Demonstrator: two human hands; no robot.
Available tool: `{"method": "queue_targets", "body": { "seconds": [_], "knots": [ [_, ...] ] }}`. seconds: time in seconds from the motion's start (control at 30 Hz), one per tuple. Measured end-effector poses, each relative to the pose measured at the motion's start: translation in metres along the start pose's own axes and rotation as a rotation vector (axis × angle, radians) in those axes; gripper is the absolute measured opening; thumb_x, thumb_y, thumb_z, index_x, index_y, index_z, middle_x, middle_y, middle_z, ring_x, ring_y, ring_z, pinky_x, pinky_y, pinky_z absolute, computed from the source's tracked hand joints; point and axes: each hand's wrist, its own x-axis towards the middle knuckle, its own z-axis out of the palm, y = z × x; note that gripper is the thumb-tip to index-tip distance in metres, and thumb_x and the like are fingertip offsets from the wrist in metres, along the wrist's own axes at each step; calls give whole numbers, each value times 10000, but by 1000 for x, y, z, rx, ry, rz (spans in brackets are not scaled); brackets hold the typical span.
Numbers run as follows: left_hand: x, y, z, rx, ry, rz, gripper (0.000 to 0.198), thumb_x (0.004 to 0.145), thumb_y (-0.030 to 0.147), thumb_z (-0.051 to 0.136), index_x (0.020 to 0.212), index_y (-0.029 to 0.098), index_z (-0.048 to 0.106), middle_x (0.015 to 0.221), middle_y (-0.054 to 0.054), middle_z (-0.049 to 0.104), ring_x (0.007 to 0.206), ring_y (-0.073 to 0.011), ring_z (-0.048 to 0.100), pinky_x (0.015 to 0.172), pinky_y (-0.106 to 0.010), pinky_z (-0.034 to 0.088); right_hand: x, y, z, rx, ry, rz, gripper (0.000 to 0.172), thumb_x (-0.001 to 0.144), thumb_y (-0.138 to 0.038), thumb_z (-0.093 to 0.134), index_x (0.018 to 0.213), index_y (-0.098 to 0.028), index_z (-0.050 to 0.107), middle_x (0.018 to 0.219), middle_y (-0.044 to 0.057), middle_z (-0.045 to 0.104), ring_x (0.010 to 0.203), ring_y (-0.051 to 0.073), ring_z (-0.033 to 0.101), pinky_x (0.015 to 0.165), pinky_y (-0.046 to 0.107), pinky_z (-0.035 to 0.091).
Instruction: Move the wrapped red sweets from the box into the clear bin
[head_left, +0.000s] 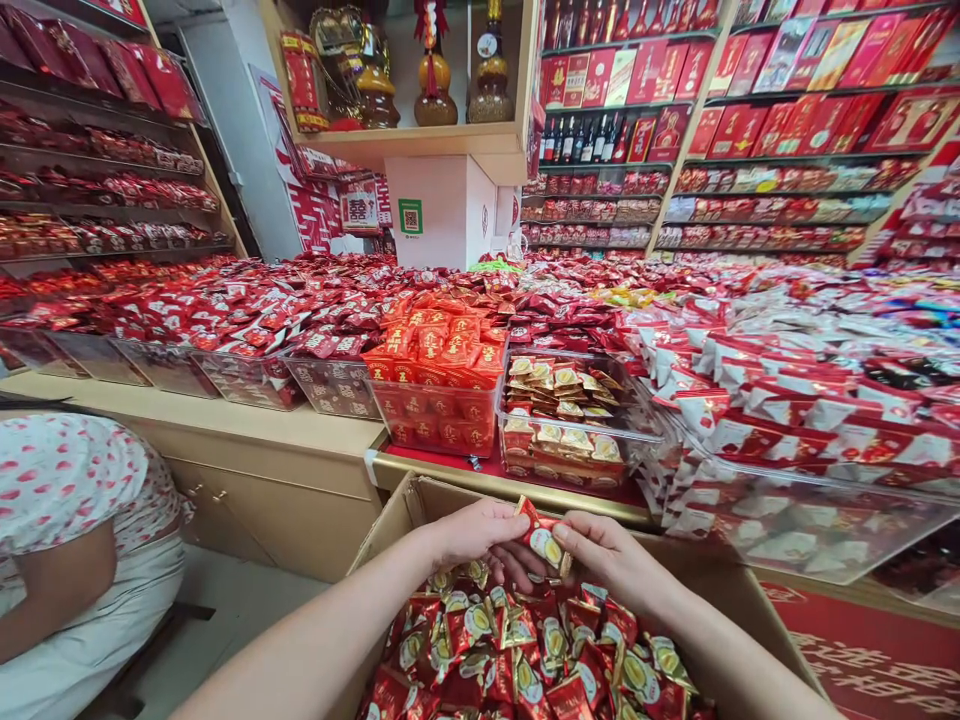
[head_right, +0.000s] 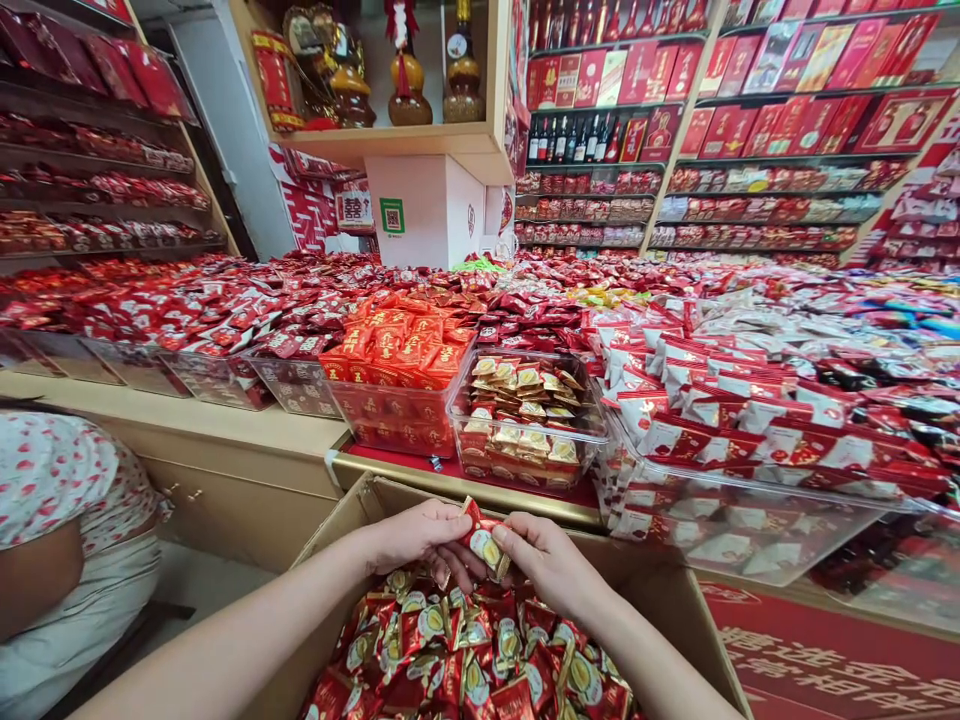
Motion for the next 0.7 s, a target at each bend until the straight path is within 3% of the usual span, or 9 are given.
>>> {"method": "queue_targets", "body": {
  "seconds": [0.07,0.17,0.27,0.47,0.57,0.7],
  "knots": [
    [1,1,0,-2,41,12,433,746,513,417,901,123,523,789,-106,636,514,-105,579,406,-154,298,1,0,0,-36,45,-42,347,774,-481,398,703,-148,469,616,-17,501,534,93,483,527,218,396],
    [2,3,2,26,147,47,453,735,552,396,871,133,502,714,-76,634,463,-93,559,383,-145,272,0,-4,2,-327,151,-171,343,805,-433,367,672,-152,512,585,-16,486,541,98,450,512,207,359],
    [2,6,6,82,203,93,417,702,534,467,840,141,496,665,-38,617,440,-82,539,380,-146,275,-3,-10,4,-553,169,-277,297,823,-366,367,730,-169,569,634,-7,538,586,107,458,544,207,345],
    [4,3,11,137,209,75,398,687,528,482,815,152,464,634,-11,587,460,-94,528,415,-179,324,-7,-14,9,-720,183,-280,276,829,-331,357,705,-174,548,661,11,554,605,121,472,564,220,348],
    [3,3,11,115,234,67,323,686,456,515,793,158,451,622,10,563,469,-85,502,442,-194,349,-9,-15,12,-694,149,-312,219,798,-348,421,732,-171,533,719,22,554,653,128,476,599,227,362],
    [2,2,11,153,231,105,218,630,225,575,800,155,458,620,47,497,523,-61,456,499,-187,354,-8,-11,15,-472,104,-266,275,817,-373,376,720,-160,521,709,24,551,638,116,479,590,220,384]
  ]
}}
